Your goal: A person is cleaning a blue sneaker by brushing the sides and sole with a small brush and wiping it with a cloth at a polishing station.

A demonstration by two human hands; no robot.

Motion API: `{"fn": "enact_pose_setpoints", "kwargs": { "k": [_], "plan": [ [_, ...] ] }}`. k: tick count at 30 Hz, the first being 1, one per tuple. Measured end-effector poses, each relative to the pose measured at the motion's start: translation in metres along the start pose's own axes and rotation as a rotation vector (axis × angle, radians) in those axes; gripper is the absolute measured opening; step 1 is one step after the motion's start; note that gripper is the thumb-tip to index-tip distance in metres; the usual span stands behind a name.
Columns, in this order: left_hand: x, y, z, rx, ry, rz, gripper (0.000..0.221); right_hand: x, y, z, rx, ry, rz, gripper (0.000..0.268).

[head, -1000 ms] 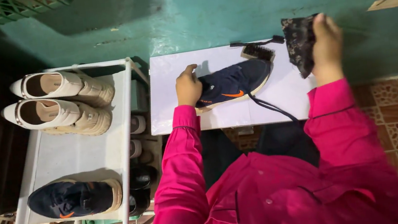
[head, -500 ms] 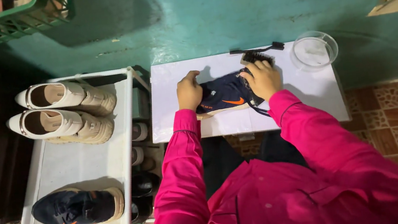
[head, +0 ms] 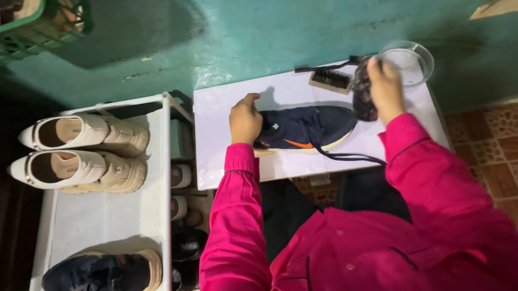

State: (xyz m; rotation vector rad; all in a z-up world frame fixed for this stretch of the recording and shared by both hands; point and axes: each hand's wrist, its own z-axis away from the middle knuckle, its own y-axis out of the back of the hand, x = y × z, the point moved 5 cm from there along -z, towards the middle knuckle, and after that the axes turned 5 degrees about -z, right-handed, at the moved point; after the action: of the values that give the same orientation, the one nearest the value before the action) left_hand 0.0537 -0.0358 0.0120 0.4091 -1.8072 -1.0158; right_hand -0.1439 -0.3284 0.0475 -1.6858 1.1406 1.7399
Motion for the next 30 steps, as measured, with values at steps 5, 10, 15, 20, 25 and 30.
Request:
{"fn": "enact_pose_setpoints", "kwargs": {
  "k": [5, 10, 15, 20, 25, 30],
  "plan": [
    [-0.001, -0.002, -0.006, -0.035, 0.015, -0.018, 0.038, 0.028, -0.03, -0.029, -0.241, 0.849, 0.692, 0.026],
    [-0.005, -0.006, -0.009, -0.015, 0.018, -0.006, 0.037, -0.023, -0.077, 0.071, -0.49, 0.385, 0.85, 0.054],
    [0.001, -0.005, -0.01, -0.022, 0.03, 0.024, 0.038, -0.011, -0.085, 0.058, -0.331, 0.511, 0.994, 0.061],
    [0.0, -0.003, -0.006, -0.002, 0.059, 0.026, 0.034, 0.016, -0.083, 0.027, -0.194, 0.269, 0.837, 0.059],
    [-0.004, 0.002, 0.0, -0.023, 0.077, -0.003, 0.037, 0.041, -0.032, -0.004, 0.015, -0.091, -0.071, 0.048],
    [0.006, 0.002, 0.0, -0.039, 0.064, -0.027, 0.038, 0.006, -0.03, 0.029, -0.212, 0.536, 0.407, 0.036]
  ]
}}
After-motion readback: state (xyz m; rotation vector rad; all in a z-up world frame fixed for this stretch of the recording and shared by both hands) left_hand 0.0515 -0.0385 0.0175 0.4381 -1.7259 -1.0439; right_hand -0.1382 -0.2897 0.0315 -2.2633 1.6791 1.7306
